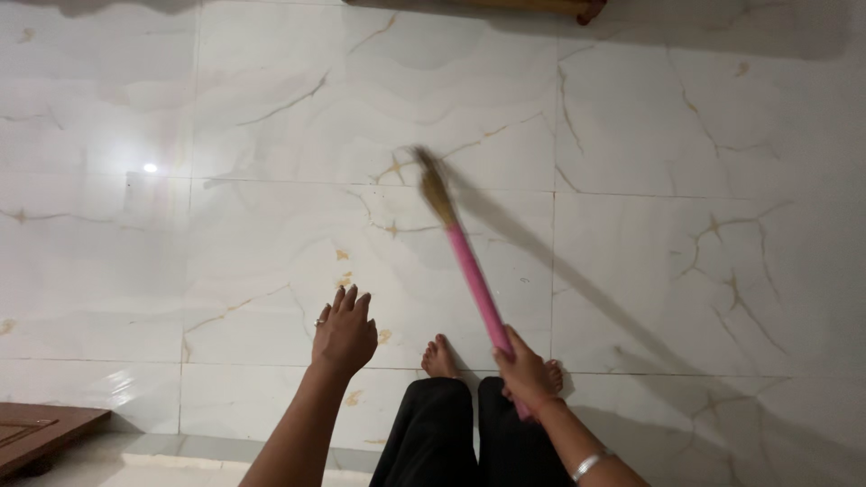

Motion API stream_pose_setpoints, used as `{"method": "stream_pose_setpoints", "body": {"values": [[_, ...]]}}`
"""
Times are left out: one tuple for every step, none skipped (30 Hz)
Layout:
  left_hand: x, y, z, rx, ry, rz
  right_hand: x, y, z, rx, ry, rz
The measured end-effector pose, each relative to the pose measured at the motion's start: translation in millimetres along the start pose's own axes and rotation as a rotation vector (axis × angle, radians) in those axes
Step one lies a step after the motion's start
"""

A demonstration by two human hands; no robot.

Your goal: The person sweeps a tiled floor using a pink-handled broom, moving debris toward a doorway. The camera follows the sweeping motion across the room, passing a wooden bench and a bed.

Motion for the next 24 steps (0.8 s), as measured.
{"method": "stream_pose_setpoints", "body": {"values": [[3,0,2,0.007,-0.002,0.008,11,9,6,0.05,-0.033,-0.051],[6,0,4,0.015,-0.004,0.017,21,18,11,0.101,-0.066,-0.103],[7,1,4,0.025,-0.005,0.024,28,27,12,0.151,-0.096,-0.154],[7,2,4,0.026,-0.003,0.028,34,35,10,0.174,-0.125,-0.208],[8,1,5,0.024,-0.001,0.032,42,44,6,0.197,-0.156,-0.264],[8,0,6,0.023,0.001,0.035,51,53,0,0.22,-0.186,-0.319],[7,-2,9,0.029,0.008,0.046,58,60,-9,0.219,-0.211,-0.403],[6,-4,12,0.035,0.016,0.057,62,65,-22,0.218,-0.235,-0.487],[3,-5,15,0.04,0.025,0.067,66,69,-36,0.214,-0.26,-0.572],[0,-7,17,0.042,0.033,0.079,66,73,-51,0.195,-0.278,-0.578],[-4,-10,21,0.045,0.041,0.089,66,76,-64,0.174,-0.295,-0.585],[-9,-14,25,0.047,0.05,0.1,65,73,-73,0.154,-0.313,-0.591],[-13,-16,27,0.055,0.062,0.112,59,66,-80,0.129,-0.271,-0.545],[-19,-18,30,0.062,0.075,0.123,49,55,-84,0.104,-0.23,-0.498],[-25,-21,33,0.069,0.088,0.138,38,43,-83,0.08,-0.189,-0.449],[-30,-26,36,0.062,0.105,0.15,25,28,-79,0.061,-0.157,-0.374],[-36,-29,39,0.056,0.125,0.162,7,12,-74,0.04,-0.123,-0.297],[-40,-33,41,0.051,0.145,0.175,-10,-2,-66,0.015,-0.11,-0.247],[-44,-35,44,0.049,0.157,0.174,-30,-14,-57,-0.012,-0.097,-0.197],[-47,-37,46,0.046,0.169,0.173,-50,-23,-48,-0.051,-0.074,-0.118],[-50,-38,47,0.046,0.179,0.173,-70,-28,-39,-0.086,-0.048,-0.04],[-53,-38,47,0.052,0.19,0.168,-88,-32,-32,-0.124,-0.045,-0.007],[-55,-39,48,0.057,0.198,0.165,-104,-33,-26,-0.159,-0.042,0.026],[-56,-39,48,0.063,0.206,0.162,-115,-31,-21,-0.193,-0.04,0.06]]}}
Point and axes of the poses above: each hand's wrist, its own z-axis away from the middle knuckle, its own y-axis out of the back of the hand, x = y × z, the point moved 7 cm from there along -z, towards the middle knuckle, and after that the axes turned 8 degrees about -y, right-handed, at the moved point
